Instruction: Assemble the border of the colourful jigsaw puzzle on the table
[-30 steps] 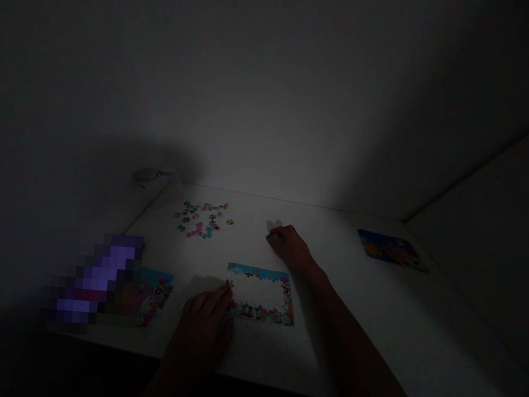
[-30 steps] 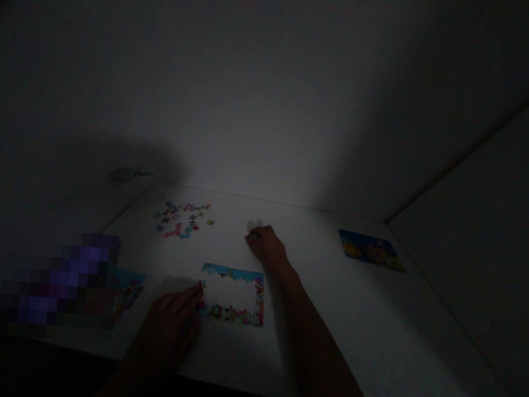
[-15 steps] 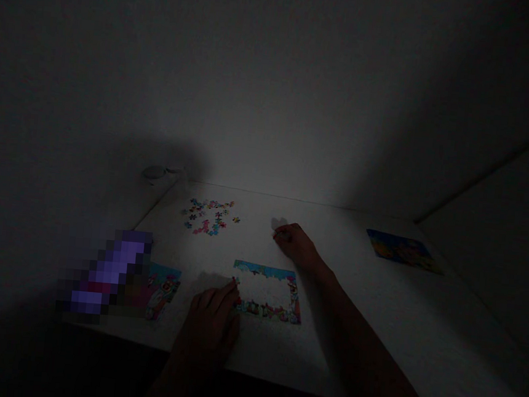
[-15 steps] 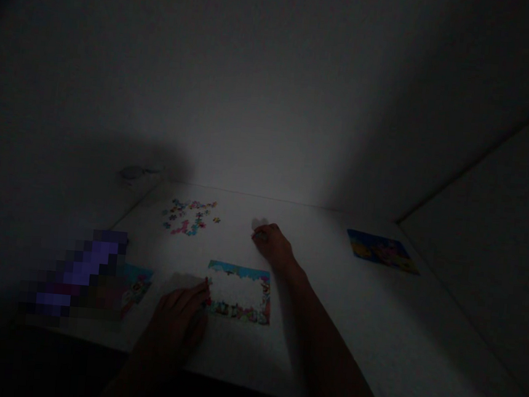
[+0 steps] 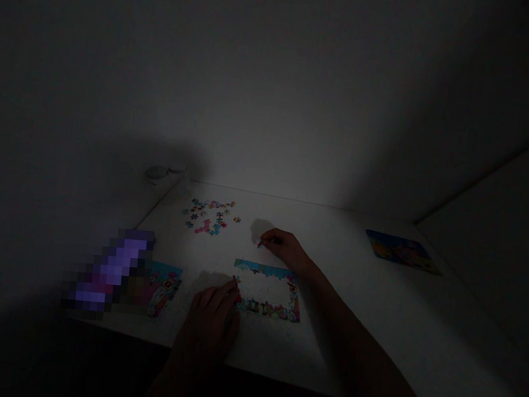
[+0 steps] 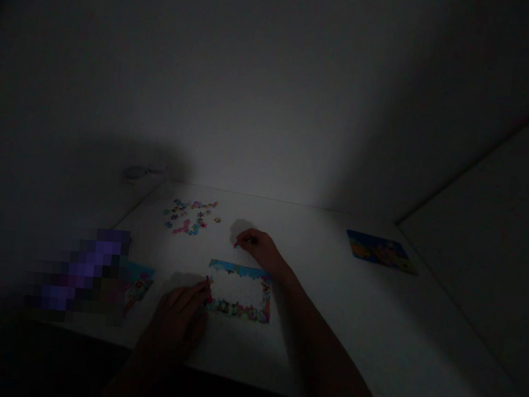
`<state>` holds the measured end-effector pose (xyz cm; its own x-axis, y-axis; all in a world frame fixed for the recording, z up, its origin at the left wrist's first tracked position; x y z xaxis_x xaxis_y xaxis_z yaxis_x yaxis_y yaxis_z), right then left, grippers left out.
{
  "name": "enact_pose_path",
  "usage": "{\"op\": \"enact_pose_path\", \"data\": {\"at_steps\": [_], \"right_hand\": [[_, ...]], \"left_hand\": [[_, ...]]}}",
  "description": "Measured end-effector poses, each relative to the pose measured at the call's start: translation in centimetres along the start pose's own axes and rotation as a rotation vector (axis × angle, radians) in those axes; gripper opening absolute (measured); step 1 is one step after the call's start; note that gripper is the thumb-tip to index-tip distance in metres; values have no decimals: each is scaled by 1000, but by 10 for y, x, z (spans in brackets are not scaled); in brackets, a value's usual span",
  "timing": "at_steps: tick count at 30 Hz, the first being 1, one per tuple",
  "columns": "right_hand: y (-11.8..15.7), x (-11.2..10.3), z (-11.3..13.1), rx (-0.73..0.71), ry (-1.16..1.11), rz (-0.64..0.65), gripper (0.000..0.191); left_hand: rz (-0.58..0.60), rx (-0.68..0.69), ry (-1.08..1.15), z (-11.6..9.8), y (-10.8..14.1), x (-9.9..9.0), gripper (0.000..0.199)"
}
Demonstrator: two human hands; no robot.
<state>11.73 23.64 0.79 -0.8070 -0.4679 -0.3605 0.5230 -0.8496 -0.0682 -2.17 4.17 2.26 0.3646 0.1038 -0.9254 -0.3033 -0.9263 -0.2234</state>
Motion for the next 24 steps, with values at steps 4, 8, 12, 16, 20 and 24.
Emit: {"op": "enact_pose_path", "data": {"at_steps": [4,8,12,16,20,24], "right_hand": [[3,31,11,-25,-61,136,20],[6,56,15,-37,-49,237,17],[7,63,11,-31,-59,257,17],[8,64,9,-28,-42,269,18],[9,65,15,-34,-2,292,16],[10,66,19,-25,30,299,17]], "left_hand": [[-11,19,7,-2,0,-2,33],[-35,19,6,-1,-1,-3,34],[-47,23,-2,-2,-2,-3,33],[-48,27,9,-3,-2,-5,32],[-47,21,16,-4,-2,-6,31],[-42,17,18,-3,-2,-5,31]]}}
Point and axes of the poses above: each hand's wrist, its own y-axis away from the middle knuckle, its own x-axis out of the palm, z = x × y, the point moved 9 cm from there along -y, towards the middle knuckle, and after that the axes turned 6 degrees about z, right-handed, at the moved point
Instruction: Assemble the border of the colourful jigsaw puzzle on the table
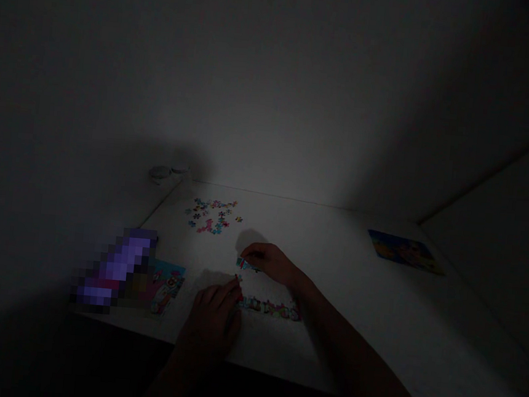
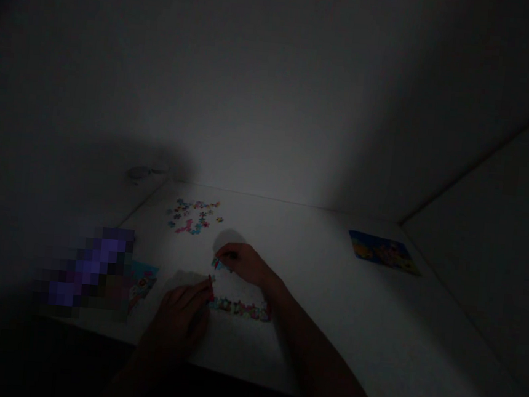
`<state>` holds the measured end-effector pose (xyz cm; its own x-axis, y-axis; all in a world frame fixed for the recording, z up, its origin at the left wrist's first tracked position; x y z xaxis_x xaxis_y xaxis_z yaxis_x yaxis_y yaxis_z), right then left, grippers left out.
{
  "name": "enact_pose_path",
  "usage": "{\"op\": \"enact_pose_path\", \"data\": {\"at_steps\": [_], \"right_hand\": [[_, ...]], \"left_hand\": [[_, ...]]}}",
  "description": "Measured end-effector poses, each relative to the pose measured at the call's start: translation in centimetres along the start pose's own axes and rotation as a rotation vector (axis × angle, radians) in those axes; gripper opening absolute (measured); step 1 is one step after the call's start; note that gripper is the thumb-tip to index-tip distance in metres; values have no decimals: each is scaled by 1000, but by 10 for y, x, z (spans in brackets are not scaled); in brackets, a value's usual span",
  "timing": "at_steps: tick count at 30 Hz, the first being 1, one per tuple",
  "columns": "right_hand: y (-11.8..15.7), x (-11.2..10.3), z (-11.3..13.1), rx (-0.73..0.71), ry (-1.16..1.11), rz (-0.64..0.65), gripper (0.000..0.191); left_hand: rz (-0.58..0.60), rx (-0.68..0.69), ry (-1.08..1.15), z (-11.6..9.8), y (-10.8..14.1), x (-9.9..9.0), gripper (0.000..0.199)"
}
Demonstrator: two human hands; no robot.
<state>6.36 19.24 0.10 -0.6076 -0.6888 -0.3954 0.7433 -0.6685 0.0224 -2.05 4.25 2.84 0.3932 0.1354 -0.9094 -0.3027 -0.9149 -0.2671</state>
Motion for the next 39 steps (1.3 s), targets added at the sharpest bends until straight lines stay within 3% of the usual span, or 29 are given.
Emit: {"op": "enact_pose_path", "data": {"at_steps": [39], "right_hand": [[-1,12,5,-38,52,52,15]], "left_hand": [[17,-19,26,2,-1,1,31]]}}
Point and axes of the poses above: each hand's wrist, its own y-axis away from the middle knuckle, its own x-axis out of the palm, z = x × y, the point moved 9 cm from there along -y, towards the middle knuckle, and after that the axes turned 6 degrees about z, right-handed, at the moved point
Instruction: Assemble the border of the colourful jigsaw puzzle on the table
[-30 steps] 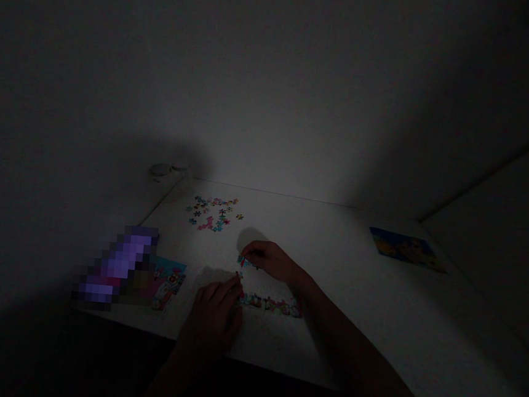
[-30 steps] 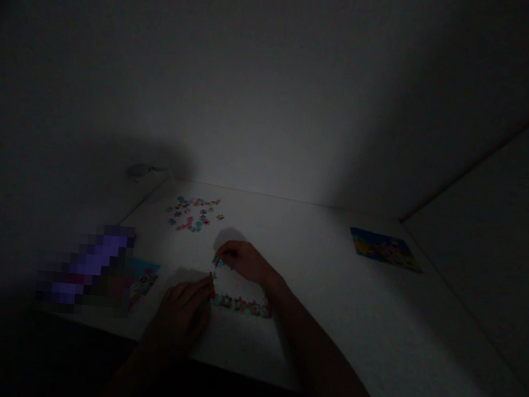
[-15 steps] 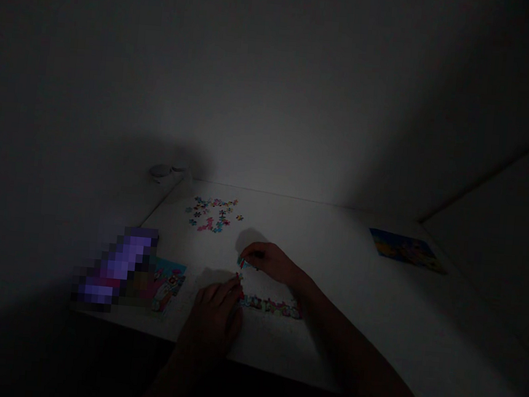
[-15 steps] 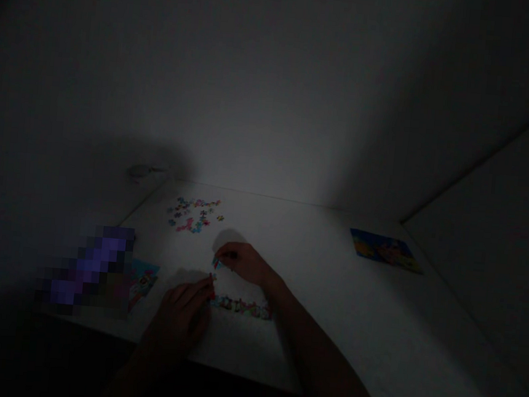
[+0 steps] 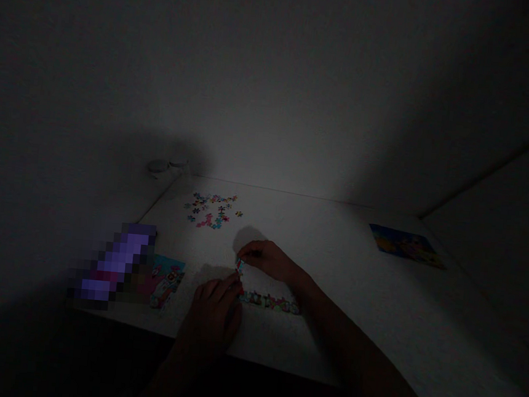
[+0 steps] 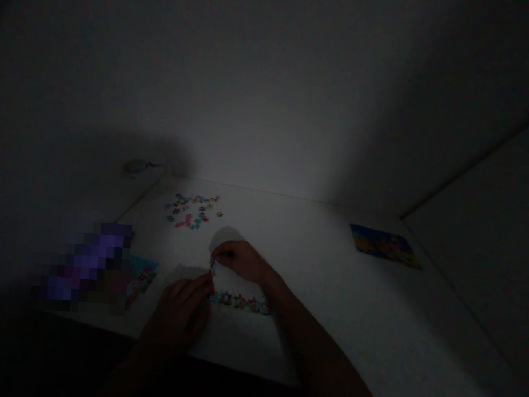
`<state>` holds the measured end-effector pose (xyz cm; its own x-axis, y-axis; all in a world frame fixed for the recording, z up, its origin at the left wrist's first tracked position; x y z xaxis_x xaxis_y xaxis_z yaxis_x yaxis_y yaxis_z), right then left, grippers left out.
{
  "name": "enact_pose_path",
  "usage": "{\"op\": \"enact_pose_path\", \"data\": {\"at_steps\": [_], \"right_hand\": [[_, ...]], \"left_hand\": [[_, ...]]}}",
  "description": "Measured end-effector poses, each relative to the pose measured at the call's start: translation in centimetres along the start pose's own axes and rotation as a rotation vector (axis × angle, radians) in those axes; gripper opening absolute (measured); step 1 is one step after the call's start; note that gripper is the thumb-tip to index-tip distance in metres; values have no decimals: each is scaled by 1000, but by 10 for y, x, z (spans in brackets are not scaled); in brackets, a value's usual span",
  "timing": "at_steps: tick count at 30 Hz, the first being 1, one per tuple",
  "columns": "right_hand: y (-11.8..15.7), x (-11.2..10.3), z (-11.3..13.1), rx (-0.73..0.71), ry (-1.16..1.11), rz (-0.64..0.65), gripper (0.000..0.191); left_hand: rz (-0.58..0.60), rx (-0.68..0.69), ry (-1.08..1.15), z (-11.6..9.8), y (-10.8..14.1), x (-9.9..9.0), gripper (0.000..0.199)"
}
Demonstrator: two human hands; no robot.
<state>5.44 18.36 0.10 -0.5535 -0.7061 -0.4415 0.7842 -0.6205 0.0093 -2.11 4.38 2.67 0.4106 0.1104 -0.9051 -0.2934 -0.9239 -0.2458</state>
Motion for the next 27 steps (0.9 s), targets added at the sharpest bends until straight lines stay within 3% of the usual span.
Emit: {"op": "enact_pose_path", "data": {"at_steps": [11,18,27], "right_hand": [[-1,2,2,-37,83,2,17],[-1,2,1,-14,-16,-9,15],[-1,2,1,6,12,-9,14]], "left_hand": [[25,-10,-3,-1,0,-2,31],[17,-3,-8,-1,0,-1,31],[41,-21,11,1,-1,0,31]]}}
Point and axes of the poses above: each hand's wrist, its own y-axis away from the middle knuckle, its own x-axis out of the palm, z = x × y, the point moved 9 cm from there along -y, towards the middle knuckle, and after that the axes turned 6 degrees about z, right-handed, at the moved point
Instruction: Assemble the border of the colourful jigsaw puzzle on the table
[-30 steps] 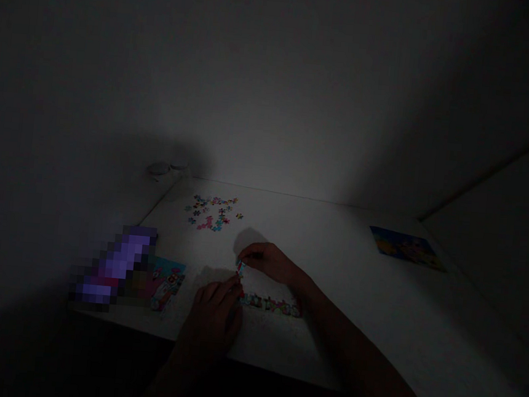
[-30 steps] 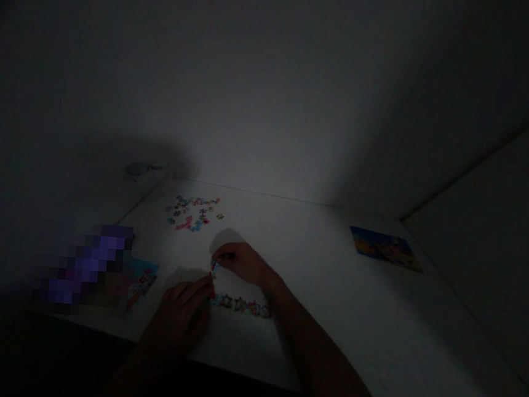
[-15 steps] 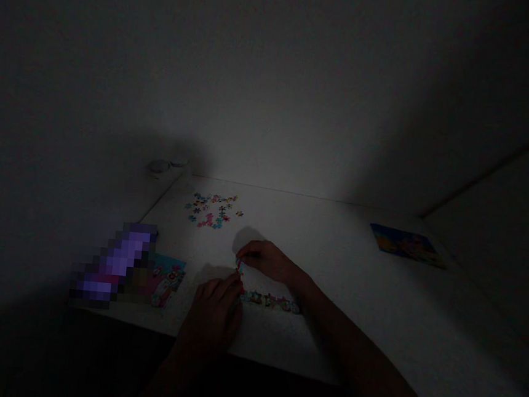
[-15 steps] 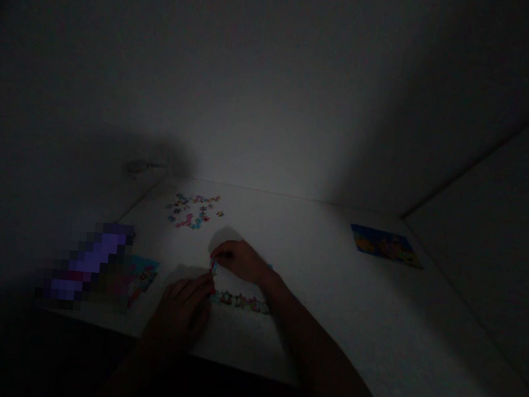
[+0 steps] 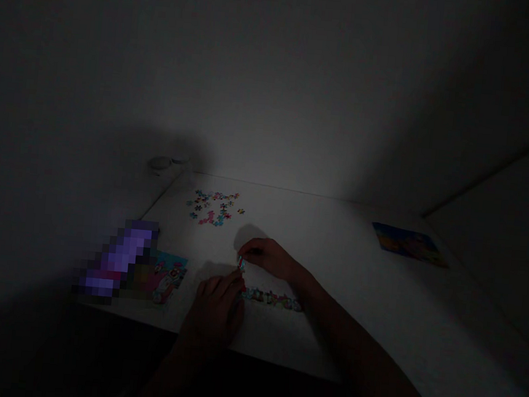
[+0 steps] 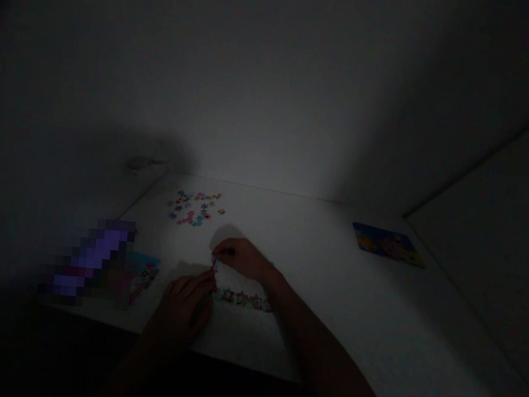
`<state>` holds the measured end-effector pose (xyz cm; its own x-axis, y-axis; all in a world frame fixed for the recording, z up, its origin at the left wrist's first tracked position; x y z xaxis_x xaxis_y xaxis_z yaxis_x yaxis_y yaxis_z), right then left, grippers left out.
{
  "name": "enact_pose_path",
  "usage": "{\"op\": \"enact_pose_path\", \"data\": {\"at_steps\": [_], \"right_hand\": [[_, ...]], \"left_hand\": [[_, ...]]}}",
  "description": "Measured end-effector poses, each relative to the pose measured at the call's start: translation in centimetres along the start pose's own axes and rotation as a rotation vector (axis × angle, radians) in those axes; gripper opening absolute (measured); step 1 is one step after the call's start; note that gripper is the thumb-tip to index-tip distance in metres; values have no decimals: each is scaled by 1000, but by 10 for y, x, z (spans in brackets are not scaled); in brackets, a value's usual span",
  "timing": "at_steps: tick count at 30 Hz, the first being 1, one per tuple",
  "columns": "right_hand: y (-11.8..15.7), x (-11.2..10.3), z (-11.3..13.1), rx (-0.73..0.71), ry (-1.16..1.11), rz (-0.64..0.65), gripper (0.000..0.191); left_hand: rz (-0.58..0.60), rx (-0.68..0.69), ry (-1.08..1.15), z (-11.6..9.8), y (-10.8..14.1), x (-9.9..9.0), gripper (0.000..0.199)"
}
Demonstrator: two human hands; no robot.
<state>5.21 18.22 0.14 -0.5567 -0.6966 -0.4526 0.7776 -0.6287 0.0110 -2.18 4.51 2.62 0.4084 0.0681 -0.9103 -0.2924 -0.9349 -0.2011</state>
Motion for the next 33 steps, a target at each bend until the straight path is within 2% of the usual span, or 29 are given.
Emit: {"op": "enact_pose_path", "data": {"at_steps": [3,11,16,21,33], "right_hand": [[0,2,-2,21,5,7,16],[0,3,6,-35,109,3,17],[0,3,8,-35,128,19,17],[1,3,10,-61,145,-2,16],[-3,6,6,-89,206,5,14]], "left_hand": [[9,-5,8,1,0,0,31],[-16,-6,9,0,0,-2,28],[28,-9,27,0,-2,1,29],[0,-7,29,1,0,-1,30],[5,-18,14,-1,-1,-1,30]]}}
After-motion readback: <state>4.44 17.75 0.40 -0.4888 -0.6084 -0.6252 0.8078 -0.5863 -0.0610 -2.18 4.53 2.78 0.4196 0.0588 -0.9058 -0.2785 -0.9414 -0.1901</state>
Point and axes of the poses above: each hand's wrist, its own y-axis away from the middle knuckle, its own x-axis out of the palm, z = x × y, the point moved 9 cm from there along -y, towards the middle knuckle, and after that the axes turned 6 degrees about z, right-handed, at the moved point
